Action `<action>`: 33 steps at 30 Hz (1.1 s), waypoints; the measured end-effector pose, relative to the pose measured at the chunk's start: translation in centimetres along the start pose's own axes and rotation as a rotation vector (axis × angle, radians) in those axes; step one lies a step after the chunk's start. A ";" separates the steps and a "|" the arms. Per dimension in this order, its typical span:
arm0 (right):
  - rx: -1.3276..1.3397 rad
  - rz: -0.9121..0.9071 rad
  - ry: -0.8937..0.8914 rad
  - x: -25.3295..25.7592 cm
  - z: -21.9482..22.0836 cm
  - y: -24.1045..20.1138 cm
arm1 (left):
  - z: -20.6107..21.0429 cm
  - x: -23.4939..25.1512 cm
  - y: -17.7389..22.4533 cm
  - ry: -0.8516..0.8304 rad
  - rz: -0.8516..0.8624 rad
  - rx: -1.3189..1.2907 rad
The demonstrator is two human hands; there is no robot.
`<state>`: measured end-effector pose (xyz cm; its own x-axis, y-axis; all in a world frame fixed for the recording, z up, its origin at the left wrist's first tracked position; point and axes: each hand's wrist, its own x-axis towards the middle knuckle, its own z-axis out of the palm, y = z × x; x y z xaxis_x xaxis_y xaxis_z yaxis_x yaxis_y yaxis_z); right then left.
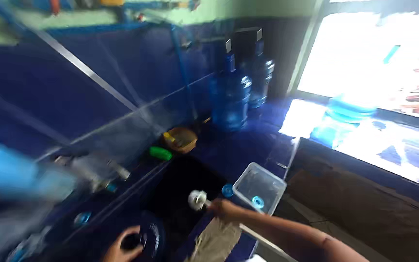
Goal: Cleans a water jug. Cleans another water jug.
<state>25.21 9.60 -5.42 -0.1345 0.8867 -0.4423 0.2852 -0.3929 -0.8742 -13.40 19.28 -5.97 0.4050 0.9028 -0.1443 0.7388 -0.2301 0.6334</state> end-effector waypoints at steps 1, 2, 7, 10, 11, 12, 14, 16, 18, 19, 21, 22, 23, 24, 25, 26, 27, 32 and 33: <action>0.067 -0.019 -0.010 1.1 0.0 -0.5 | -1.8 -0.3 -1.3 -0.039 -0.042 -0.005; 0.169 -0.032 -0.031 2.4 0.1 -1.3 | -3.7 -0.6 -1.8 -0.094 -0.119 -0.023; 0.586 0.002 -0.182 9.7 1.7 -4.5 | -9.9 2.7 -1.8 -0.014 -0.383 -0.331; 0.627 0.060 -0.218 13.3 3.6 -5.6 | -11.0 7.9 -2.9 0.264 -0.463 -0.244; 0.618 0.069 -0.225 14.2 4.2 -5.9 | -11.2 9.9 -3.1 0.328 -0.497 -0.232; 0.613 0.081 -0.224 15.1 4.7 -6.3 | -11.3 11.8 -3.2 0.379 -0.533 -0.247; 0.625 0.111 -0.199 16.7 5.5 -6.8 | -11.3 14.9 -3.4 0.444 -0.596 -0.292; 0.659 0.147 -0.168 18.3 5.9 -6.9 | -10.8 17.1 -3.9 0.480 -0.653 -0.332; 0.675 0.187 -0.128 19.6 6.4 -6.9 | -10.1 18.6 -5.2 0.519 -0.698 -0.322; 0.672 0.205 -0.115 20.2 6.6 -6.9 | -10.0 18.9 -5.9 0.533 -0.705 -0.328; 0.650 0.233 -0.086 21.0 7.2 -7.1 | -9.6 19.1 -6.7 0.583 -0.692 -0.545; 0.634 0.240 -0.060 21.3 7.5 -7.2 | -9.2 18.8 -6.5 0.629 -0.688 -0.772; 0.608 0.236 -0.034 21.4 7.9 -7.5 | -8.6 18.4 -6.2 0.660 -0.699 -1.002; 0.578 0.221 -0.007 21.4 8.2 -7.6 | -7.6 18.0 -5.9 0.662 -0.695 -1.162; 0.543 0.199 0.025 21.3 8.5 -7.9 | -6.1 17.5 -5.3 0.614 -0.665 -1.240; 0.508 0.177 0.054 21.2 8.7 -8.1 | -4.1 17.2 -4.5 0.514 -0.624 -1.255; 0.473 0.153 0.074 20.9 9.0 -8.3 | -1.9 17.1 -3.4 0.405 -0.600 -1.246; 0.241 -0.003 0.055 17.6 10.9 -9.6 | 3.1 17.9 1.9 0.357 -0.537 -1.468; 0.214 -0.031 0.044 16.6 11.0 -10.1 | 2.7 17.4 2.5 0.406 -0.511 -1.532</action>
<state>9.61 25.60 -6.14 -0.0969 0.9073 -0.4092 0.0733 -0.4035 -0.9120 -3.06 33.45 -8.90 -0.0344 0.8537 -0.5196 -0.5350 0.4234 0.7311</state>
